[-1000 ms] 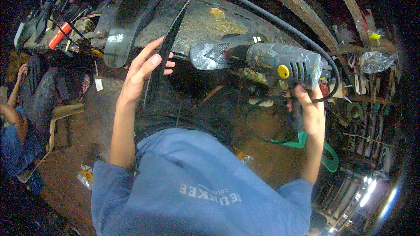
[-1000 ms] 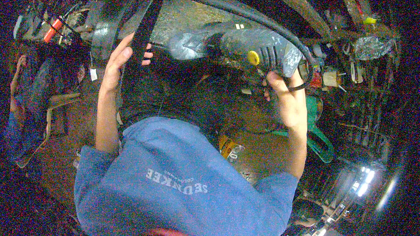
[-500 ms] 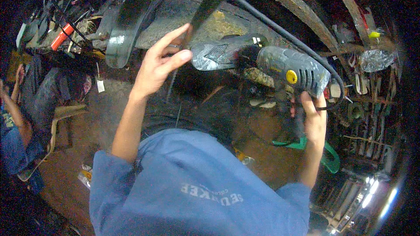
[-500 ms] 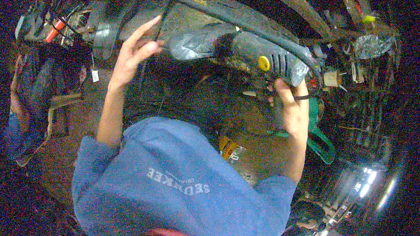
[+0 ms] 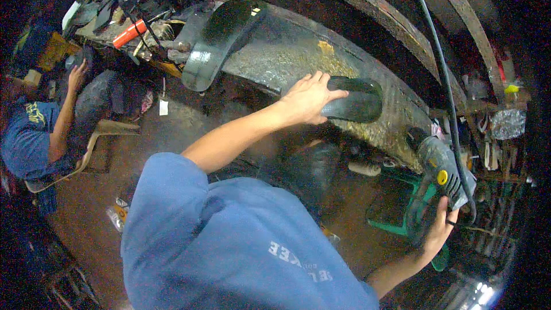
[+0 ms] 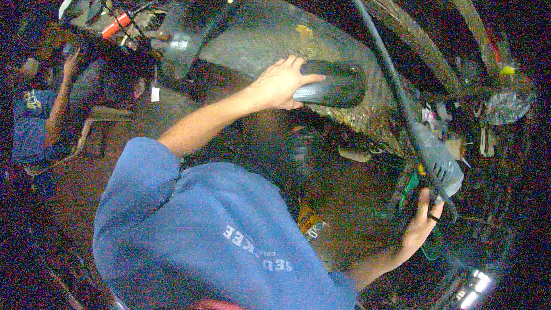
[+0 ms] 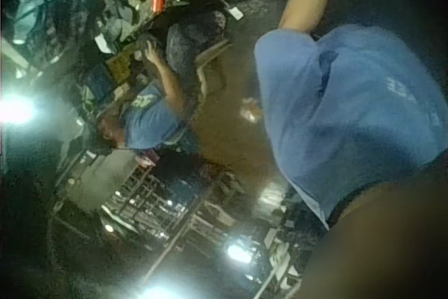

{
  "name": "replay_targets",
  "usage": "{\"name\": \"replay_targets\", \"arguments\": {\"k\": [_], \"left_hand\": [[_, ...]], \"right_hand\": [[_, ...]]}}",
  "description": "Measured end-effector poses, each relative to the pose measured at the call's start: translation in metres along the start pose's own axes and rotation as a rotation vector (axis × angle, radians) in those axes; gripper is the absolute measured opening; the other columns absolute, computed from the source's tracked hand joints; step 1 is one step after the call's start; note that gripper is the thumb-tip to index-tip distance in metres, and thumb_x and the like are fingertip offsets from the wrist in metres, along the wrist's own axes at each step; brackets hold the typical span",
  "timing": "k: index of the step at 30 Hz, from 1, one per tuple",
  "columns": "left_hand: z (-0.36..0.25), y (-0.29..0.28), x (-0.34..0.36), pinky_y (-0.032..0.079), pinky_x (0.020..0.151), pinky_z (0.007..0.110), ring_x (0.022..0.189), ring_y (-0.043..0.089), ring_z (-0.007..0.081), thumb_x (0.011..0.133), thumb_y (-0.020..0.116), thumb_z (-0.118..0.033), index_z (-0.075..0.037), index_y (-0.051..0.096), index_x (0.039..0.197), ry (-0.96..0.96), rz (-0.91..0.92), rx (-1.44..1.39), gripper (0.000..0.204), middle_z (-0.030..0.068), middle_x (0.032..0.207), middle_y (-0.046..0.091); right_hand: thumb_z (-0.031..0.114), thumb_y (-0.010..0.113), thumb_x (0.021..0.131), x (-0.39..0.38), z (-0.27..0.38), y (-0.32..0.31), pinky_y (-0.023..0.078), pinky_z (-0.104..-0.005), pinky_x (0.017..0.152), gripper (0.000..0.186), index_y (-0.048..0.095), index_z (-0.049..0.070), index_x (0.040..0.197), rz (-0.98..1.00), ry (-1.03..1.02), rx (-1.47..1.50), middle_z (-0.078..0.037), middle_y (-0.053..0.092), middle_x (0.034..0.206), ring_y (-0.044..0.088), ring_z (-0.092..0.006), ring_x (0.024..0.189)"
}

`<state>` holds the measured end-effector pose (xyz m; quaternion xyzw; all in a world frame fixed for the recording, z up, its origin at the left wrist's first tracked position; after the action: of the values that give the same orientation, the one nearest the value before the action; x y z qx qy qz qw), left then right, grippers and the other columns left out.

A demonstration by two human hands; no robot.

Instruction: The person uses a handheld electric sander to smooth the textured sole of a black slipper. They repeatedly sand the sole, flip the slipper to check the surface, and place it on a nearby shelf before retrieving another slipper to continue the process.

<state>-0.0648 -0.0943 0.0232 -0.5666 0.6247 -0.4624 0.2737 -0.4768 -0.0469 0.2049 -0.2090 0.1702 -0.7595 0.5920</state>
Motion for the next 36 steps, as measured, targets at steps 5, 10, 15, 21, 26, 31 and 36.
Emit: {"name": "replay_targets", "arguments": {"k": [5,10,15,21,26,31,36], "left_hand": [[0.008,-0.043,-0.013,0.049,0.110,0.055,0.125,0.057,0.0460,0.073,0.088,-0.033,-0.031,0.052,0.156,-0.040,-0.138,-0.156,0.090,0.0260,0.129,0.059],[0.045,-0.113,-0.086,0.048,0.112,0.053,0.130,0.053,0.0462,0.074,0.088,-0.032,-0.023,0.060,0.149,-0.274,-0.496,0.073,0.081,0.0314,0.137,0.056],[0.108,-0.110,-0.133,0.041,0.119,0.053,0.142,0.047,0.0489,0.080,0.088,-0.043,-0.027,0.047,0.161,-0.712,-0.430,0.362,0.092,0.0321,0.155,0.046],[0.132,-0.081,-0.144,0.023,0.129,0.060,0.157,0.022,0.0575,0.093,0.069,-0.068,-0.025,0.012,0.174,-0.711,-0.429,0.229,0.108,0.0406,0.169,0.018],[0.115,-0.112,-0.127,0.020,0.129,0.062,0.156,0.015,0.0631,0.092,0.078,-0.051,-0.015,0.014,0.173,-0.694,-0.391,0.202,0.109,0.0388,0.172,-0.001],[0.031,-0.224,-0.062,0.020,0.131,0.055,0.161,0.013,0.0513,0.096,0.076,-0.031,0.001,0.035,0.164,-0.185,-0.658,0.245,0.085,0.0321,0.174,0.015],[-0.058,-0.367,0.030,0.036,0.124,0.051,0.146,0.048,0.0436,0.098,0.065,-0.010,-0.001,0.058,0.147,0.338,-0.972,0.641,0.050,0.0223,0.152,0.057]], "right_hand": [[0.028,0.070,0.105,-0.012,-0.013,0.019,0.053,-0.0346,0.070,0.027,0.061,0.005,0.114,0.080,0.050,0.185,-0.009,0.072,0.097,0.065,-0.0189,0.079],[0.024,0.070,0.105,-0.012,-0.012,0.038,0.054,-0.0342,0.069,0.033,0.061,0.005,0.130,0.165,0.082,0.243,-0.008,0.071,0.108,0.066,-0.0188,0.084],[0.025,0.066,0.107,0.006,-0.022,0.078,0.051,-0.0279,0.063,0.034,0.061,0.008,0.137,0.133,-0.050,0.206,-0.006,0.069,0.099,0.062,-0.0127,0.072],[0.021,0.070,0.104,0.008,-0.033,0.101,0.048,-0.0349,0.095,0.035,0.064,0.006,0.136,0.245,0.020,0.236,-0.006,0.068,0.120,0.061,-0.0189,0.106],[0.014,0.070,0.103,0.000,-0.056,0.117,0.051,-0.0354,0.099,0.039,0.061,0.004,0.139,0.336,0.164,0.429,-0.009,0.070,0.125,0.063,-0.0210,0.111],[0.026,0.072,0.103,0.003,-0.058,0.134,0.053,-0.0335,0.056,0.024,0.064,0.008,0.116,0.187,-0.035,0.400,-0.005,0.070,0.084,0.065,-0.0159,0.065],[0.028,0.074,0.102,-0.020,-0.060,0.135,0.054,-0.0324,0.054,0.025,0.064,0.005,0.106,0.151,0.042,0.576,-0.007,0.069,0.082,0.065,-0.0169,0.062]]}}
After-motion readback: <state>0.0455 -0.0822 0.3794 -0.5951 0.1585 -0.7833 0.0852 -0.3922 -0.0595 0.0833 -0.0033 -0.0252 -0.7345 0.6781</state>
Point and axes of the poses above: each hand's wrist, its own x-axis towards the middle knuckle, its own y-axis out of the palm, z = x × y, the point moved 7 cm from there along x, towards the middle knuckle
